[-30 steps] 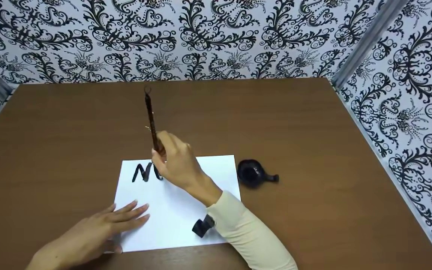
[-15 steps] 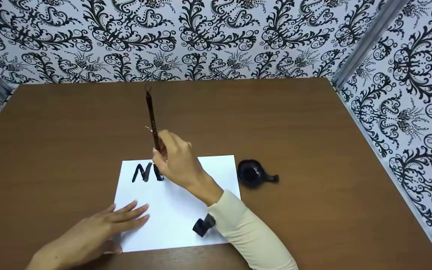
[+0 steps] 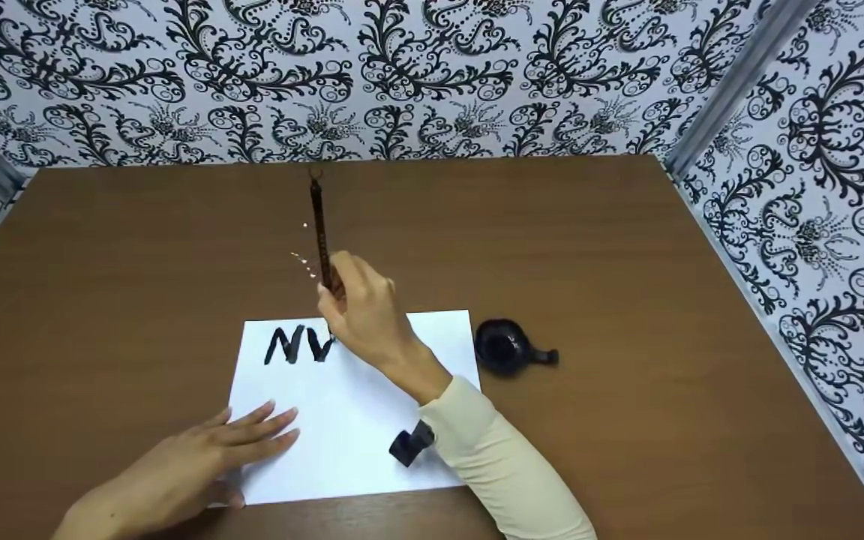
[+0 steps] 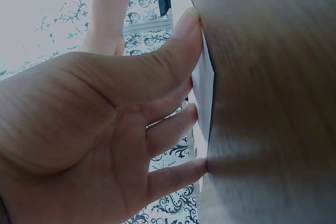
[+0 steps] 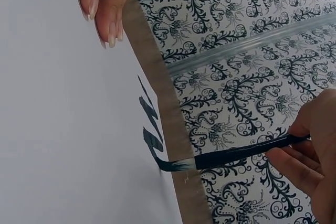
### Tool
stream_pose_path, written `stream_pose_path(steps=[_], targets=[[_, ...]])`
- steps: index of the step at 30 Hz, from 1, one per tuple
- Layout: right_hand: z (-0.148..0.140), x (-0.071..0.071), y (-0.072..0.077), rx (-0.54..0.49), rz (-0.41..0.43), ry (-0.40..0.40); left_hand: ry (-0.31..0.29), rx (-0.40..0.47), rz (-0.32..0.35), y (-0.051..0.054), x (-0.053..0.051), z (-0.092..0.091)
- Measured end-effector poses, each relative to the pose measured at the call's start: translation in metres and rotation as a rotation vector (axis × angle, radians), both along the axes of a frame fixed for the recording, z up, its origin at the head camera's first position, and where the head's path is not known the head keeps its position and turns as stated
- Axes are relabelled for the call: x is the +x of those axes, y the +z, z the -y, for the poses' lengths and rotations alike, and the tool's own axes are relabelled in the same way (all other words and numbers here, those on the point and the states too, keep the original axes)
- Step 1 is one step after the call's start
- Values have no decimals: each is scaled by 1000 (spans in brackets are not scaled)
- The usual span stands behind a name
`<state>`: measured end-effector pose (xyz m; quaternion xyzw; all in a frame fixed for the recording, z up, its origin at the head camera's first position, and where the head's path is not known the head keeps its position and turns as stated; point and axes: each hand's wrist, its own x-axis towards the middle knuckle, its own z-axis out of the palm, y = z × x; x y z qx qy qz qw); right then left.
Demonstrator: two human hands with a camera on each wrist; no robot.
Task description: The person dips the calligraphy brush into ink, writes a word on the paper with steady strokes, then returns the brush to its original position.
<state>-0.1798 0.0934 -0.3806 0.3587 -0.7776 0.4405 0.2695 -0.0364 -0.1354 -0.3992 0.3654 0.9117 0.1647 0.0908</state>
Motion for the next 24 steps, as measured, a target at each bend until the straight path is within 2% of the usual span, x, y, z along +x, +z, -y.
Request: stream_pose_path(steps=[10,18,24], targets=[[-4,-5,-1,-6,-22,-39,-15,-5,-16,1,-1,1],[-6,-8,-1,-24,-38,-55,-11,-3,-2,1,-1,0],[-10,-9,6,-63,-61,-84,-17,4,-23,1,0,2]])
